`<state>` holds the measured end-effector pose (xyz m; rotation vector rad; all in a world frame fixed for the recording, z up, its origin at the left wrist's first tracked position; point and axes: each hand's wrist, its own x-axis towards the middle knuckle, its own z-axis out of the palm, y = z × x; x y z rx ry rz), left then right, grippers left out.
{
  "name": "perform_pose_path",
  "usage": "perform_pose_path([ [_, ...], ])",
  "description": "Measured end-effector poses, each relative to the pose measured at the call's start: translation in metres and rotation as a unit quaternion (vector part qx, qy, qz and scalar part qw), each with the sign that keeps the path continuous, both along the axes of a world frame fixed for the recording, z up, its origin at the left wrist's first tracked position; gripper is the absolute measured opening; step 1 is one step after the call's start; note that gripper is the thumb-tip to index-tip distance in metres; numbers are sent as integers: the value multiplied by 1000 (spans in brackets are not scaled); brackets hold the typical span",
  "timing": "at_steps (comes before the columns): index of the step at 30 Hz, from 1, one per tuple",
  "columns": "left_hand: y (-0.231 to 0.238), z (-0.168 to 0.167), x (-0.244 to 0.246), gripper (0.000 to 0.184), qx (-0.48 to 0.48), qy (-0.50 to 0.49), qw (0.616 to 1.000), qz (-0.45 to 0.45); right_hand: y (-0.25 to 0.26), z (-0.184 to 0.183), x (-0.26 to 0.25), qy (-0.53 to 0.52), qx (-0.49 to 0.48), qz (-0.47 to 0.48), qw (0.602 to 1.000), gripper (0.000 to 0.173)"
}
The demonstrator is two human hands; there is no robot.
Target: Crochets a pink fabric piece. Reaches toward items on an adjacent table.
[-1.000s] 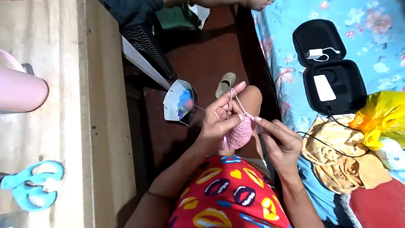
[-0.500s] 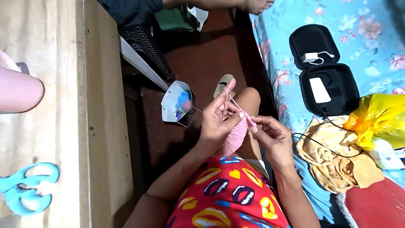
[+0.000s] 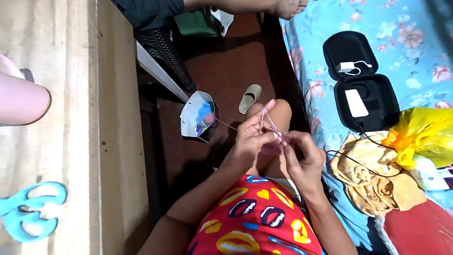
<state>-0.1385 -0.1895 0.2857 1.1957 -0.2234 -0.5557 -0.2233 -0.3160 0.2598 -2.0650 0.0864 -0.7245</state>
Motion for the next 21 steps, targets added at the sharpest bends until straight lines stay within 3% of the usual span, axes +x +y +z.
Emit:
perform_pose_path([
  [2,-5,-12,-9,64,51,-189,978,76,1,1,2,0,-80,-25,996,15],
  [3,-8,-19,-11,56,63,-283,950,116,1,3,2,13,-51,-22,998,15],
  [5,-10,-26,-13,42,52,-379,910,160,1,12,2,59,162,28,985,15],
  [7,-11,-23,-11,39,25,-382,909,166,0,17,4,81,407,61,908,23],
  [9,-11,-17,-9,43,-11,-338,929,153,4,15,5,64,457,53,886,25],
  [11,-9,-10,-6,52,-32,-269,953,133,9,9,5,25,359,23,933,22],
  [14,-6,-6,-2,60,-55,-202,970,125,11,-1,4,-32,130,-19,991,14],
  [17,-2,-5,1,60,-54,-198,971,122,11,-7,5,-71,-24,-59,995,17],
  [21,2,0,5,60,-44,-189,976,99,10,-7,5,-88,-131,-95,983,21],
])
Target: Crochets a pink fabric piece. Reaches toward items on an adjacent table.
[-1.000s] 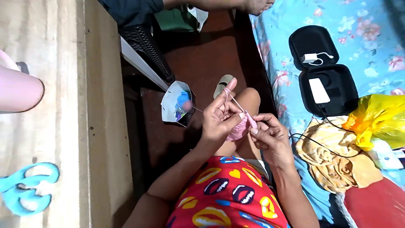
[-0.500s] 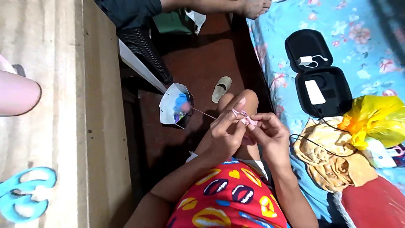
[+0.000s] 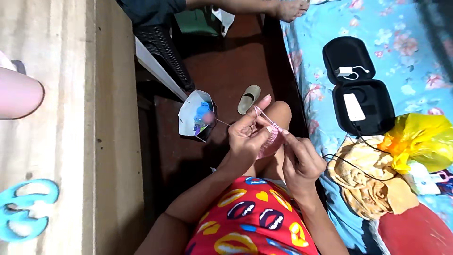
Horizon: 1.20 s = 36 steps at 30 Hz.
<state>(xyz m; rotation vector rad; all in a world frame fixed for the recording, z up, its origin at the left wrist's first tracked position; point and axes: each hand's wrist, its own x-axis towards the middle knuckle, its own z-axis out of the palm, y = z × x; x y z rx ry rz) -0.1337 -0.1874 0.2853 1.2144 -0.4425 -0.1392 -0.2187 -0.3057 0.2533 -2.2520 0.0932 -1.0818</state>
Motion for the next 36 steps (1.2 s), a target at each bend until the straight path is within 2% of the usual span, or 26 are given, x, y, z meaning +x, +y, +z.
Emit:
perform_pose_path([
  [4,6,5,7,58,34,19,998,-45,-4,2,-4,9,-39,-7,999,21],
  [7,12,10,13,57,59,51,994,-83,-6,3,-7,25,-16,14,999,22],
  [8,13,11,13,58,62,63,992,-89,-7,3,-8,35,19,34,999,23],
  [10,14,11,13,58,70,68,991,-94,-9,4,-9,61,151,84,983,23],
  [12,10,8,11,55,82,17,994,-72,-9,6,-8,90,306,120,940,25],
  [14,5,2,5,50,93,-64,993,-27,-9,7,-8,98,391,128,906,26],
  [15,3,-2,2,45,88,-103,991,-8,-8,6,-8,95,389,121,908,26],
  [17,0,-8,-1,41,75,-128,989,11,-6,4,-9,75,282,92,952,25],
  [19,0,-6,-1,45,62,-78,995,-1,-7,0,-9,49,128,52,989,23],
  [21,2,-2,3,51,46,-17,998,-34,-8,0,-9,41,21,19,999,23],
  [26,10,2,13,56,28,80,992,-92,-8,5,-11,57,-48,12,997,23],
  [30,8,-1,22,54,-17,136,985,-107,-9,8,-12,73,-28,32,996,24],
  [32,10,-1,20,54,-12,126,985,-114,-11,9,-13,85,60,71,992,26],
  [34,13,0,17,53,-1,112,987,-119,-11,9,-14,101,194,109,970,24],
  [36,13,-1,15,55,6,102,987,-121,-10,10,-14,113,273,118,948,25],
])
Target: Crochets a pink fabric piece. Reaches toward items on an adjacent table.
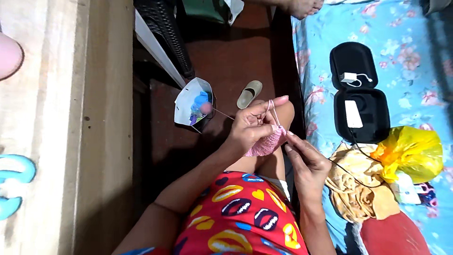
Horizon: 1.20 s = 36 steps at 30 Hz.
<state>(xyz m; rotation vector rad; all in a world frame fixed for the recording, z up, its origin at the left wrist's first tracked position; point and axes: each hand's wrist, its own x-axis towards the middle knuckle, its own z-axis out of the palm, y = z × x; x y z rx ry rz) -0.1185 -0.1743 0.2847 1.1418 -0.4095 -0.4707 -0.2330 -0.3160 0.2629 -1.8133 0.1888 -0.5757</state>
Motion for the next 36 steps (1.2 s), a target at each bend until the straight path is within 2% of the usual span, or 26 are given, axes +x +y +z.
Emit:
perform_pose_path([
  [2,-3,-1,-4,56,4,-14,1000,16,2,-3,0,-5,-31,-18,999,25],
  [7,-14,-10,-21,39,31,-167,978,121,8,-3,0,-40,-277,-99,955,24],
  [10,-17,-10,-24,37,24,-179,973,145,9,-2,1,-48,-332,-125,934,22],
  [16,-10,-6,-12,54,-9,-52,997,50,5,-4,0,-57,-348,-119,928,22],
  [24,-3,-2,-4,57,11,31,999,-8,-2,-3,-2,-38,-301,-64,951,24],
  [27,-7,-8,-4,53,-8,-32,999,15,-3,-3,-4,-30,-261,-52,964,25],
  [30,-9,-11,-3,48,16,-131,990,41,-5,0,-8,-3,-165,-24,986,24],
  [36,-10,-13,-3,47,23,-145,989,33,3,2,-8,10,-289,-79,954,26],
])
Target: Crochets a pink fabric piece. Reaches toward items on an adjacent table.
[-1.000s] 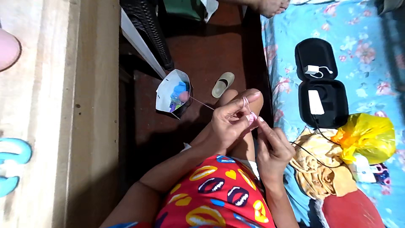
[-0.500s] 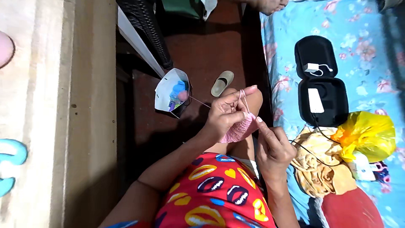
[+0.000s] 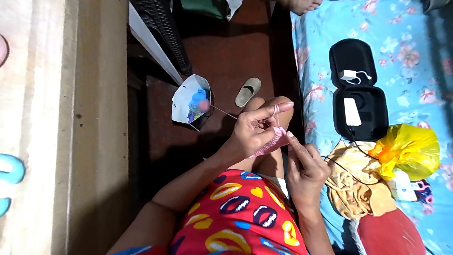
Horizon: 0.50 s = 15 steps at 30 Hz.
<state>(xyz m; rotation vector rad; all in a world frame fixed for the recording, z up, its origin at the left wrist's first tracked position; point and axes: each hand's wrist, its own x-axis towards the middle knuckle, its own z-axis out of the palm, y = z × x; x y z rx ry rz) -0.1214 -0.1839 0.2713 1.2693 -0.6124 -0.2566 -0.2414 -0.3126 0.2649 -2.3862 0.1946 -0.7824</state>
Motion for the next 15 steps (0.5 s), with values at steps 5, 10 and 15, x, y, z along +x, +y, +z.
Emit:
perform_pose_path([
  [5,1,5,-9,46,17,-6,1000,11,1,0,1,-17,-11,-10,1000,24],
  [10,2,6,-7,52,-34,114,993,-21,0,-2,0,-26,-52,-12,998,24],
  [15,6,12,-3,53,-22,206,977,-54,-5,-2,1,-31,-43,20,998,23],
])
